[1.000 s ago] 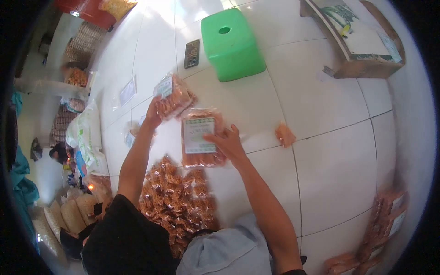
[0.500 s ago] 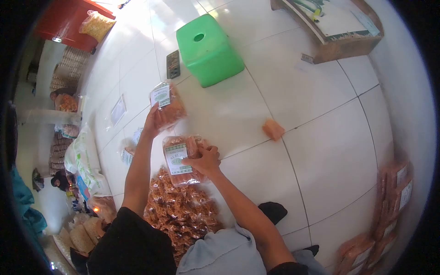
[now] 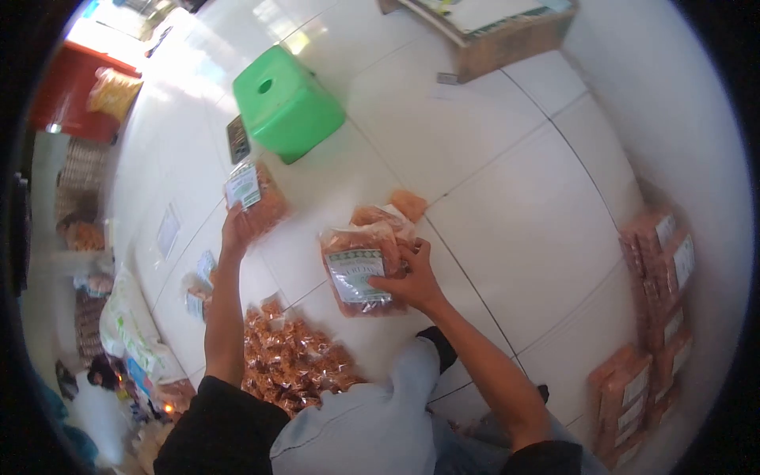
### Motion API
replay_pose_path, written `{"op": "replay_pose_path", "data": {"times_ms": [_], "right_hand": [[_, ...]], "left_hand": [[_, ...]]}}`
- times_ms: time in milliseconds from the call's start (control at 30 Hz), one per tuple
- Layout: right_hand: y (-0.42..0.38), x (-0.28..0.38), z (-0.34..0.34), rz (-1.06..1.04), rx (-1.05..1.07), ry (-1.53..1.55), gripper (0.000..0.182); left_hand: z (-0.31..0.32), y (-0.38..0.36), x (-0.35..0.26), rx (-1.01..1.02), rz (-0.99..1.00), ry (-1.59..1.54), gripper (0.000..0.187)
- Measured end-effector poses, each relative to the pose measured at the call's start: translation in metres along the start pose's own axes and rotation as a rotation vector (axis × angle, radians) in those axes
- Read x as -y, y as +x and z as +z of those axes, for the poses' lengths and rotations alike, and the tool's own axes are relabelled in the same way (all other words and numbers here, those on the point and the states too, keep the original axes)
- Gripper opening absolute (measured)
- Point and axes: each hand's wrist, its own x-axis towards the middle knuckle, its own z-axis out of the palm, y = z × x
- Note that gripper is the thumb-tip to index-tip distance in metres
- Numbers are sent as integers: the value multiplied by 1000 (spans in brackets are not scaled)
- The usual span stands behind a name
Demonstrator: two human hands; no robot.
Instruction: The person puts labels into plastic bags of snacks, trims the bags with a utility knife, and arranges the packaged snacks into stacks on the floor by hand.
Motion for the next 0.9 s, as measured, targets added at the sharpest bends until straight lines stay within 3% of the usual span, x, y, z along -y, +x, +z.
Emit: {"op": "replay_pose_path", "data": {"times_ms": [67,133,200,233,267,367,500,600,733,900], "right_hand": [[-18,8,-34,-20,-54,-71,78],[-41,10,-72,-61,39,-125,77],[-69,8,-111,-57,-51,-161,78],[-86,8,-131,29,-41,-176,78],[-97,9,-150,103,-17,-183,79],[-140,15,-206,285,-75,-281,82],[-215,30,-253,392,-231,-344,87],[-251,17,-254,463,-374,-392,88],[-303,-5,-258,480,-501,-307,88],[-322,-56,-232,373,-786,-52,79]], "left_hand": [[20,-8,3,-55,-13,27,33],[3,-8,23,58,-110,-2,23],[15,-23,40,-3,-139,21,25],[26,-39,39,107,-203,-16,23],[32,-54,38,202,-256,-50,24],[36,-82,82,90,-146,91,41],[137,-157,102,220,-108,173,50],[170,-168,121,407,-125,205,52],[259,-211,123,554,-124,402,55],[329,-213,142,913,-179,674,80]]}}
